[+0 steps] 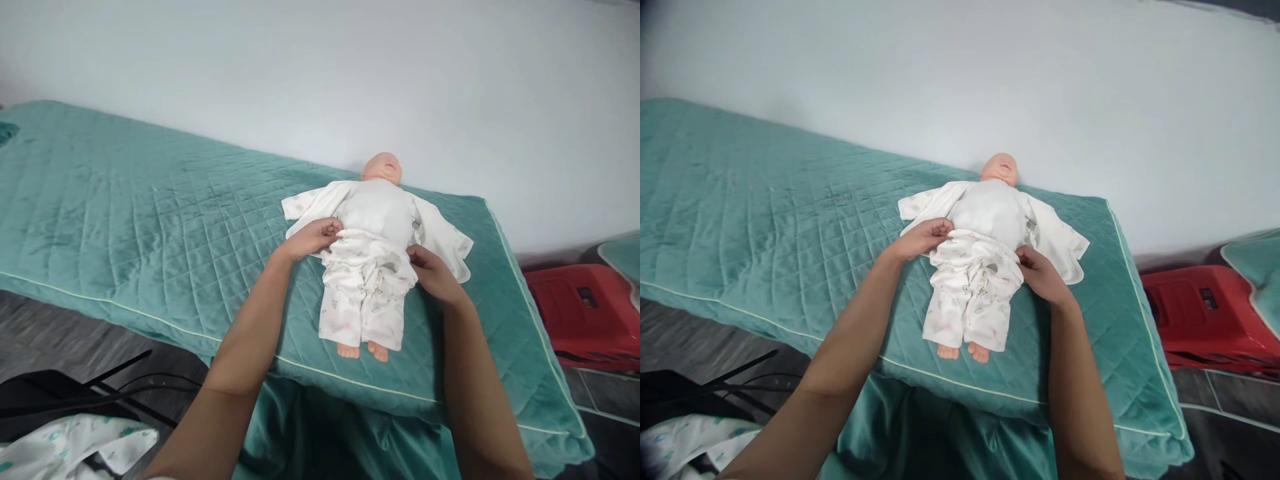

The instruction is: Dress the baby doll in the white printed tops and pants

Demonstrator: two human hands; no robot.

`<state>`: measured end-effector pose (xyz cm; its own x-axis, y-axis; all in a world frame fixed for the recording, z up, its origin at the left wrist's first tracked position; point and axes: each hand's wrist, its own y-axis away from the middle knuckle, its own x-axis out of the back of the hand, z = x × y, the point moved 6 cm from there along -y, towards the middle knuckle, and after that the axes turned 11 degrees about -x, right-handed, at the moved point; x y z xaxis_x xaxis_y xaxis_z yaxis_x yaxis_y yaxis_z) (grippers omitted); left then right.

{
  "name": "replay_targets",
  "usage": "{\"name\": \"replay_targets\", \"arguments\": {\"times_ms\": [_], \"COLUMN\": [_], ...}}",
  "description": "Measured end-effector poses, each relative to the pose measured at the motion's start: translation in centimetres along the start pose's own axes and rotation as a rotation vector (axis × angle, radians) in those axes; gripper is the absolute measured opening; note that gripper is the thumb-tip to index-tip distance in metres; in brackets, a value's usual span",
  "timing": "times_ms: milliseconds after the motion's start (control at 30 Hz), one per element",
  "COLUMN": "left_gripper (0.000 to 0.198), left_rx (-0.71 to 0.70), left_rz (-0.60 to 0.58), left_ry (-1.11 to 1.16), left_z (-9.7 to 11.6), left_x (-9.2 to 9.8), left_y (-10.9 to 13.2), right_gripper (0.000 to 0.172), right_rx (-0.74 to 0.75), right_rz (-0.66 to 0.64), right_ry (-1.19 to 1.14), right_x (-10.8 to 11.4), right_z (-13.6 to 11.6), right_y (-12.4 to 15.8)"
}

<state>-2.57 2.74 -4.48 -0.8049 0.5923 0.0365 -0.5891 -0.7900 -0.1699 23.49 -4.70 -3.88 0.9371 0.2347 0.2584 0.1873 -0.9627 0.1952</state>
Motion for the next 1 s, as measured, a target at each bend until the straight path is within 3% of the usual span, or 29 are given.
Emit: {"name": "replay_targets", "arguments": {"times_ms": [267, 433, 633, 767, 1000], "left_gripper": [0.034, 0.034, 0.031, 0.024, 0.019], "left_rx": [-0.036, -0.070, -0.151, -0.131, -0.156], "left_rz": [0.071, 0.062, 0.280, 0.299, 0.231], "left_ry": [0.199, 0.159, -0.007, -0.212, -0.384], "left_z": [-0.4, -0.2, -0.6, -1.5, -1.5], "left_x": [-0.1, 0.0, 1.6, 1.8, 1.3], "left_y": [-0.1, 0.0, -0.1, -0.8, -1.6], "right_gripper": [0.026, 0.022, 0.023, 0.026, 0.017], "right_rx": [0.162, 0.238, 0.239, 0.187, 0.081], "right_rz": [0.214, 0.497, 0.691, 0.696, 0.599], "right_ry": [-0.079, -0.040, 0.070, 0.082, 0.012], "right_x": [0.6, 1.9, 1.5, 0.9, 0.6], "right_z": [-0.3, -0.4, -2.1, -2.5, -0.6], "right_y": [0.0, 0.2, 0.0, -1.2, -2.8]}}
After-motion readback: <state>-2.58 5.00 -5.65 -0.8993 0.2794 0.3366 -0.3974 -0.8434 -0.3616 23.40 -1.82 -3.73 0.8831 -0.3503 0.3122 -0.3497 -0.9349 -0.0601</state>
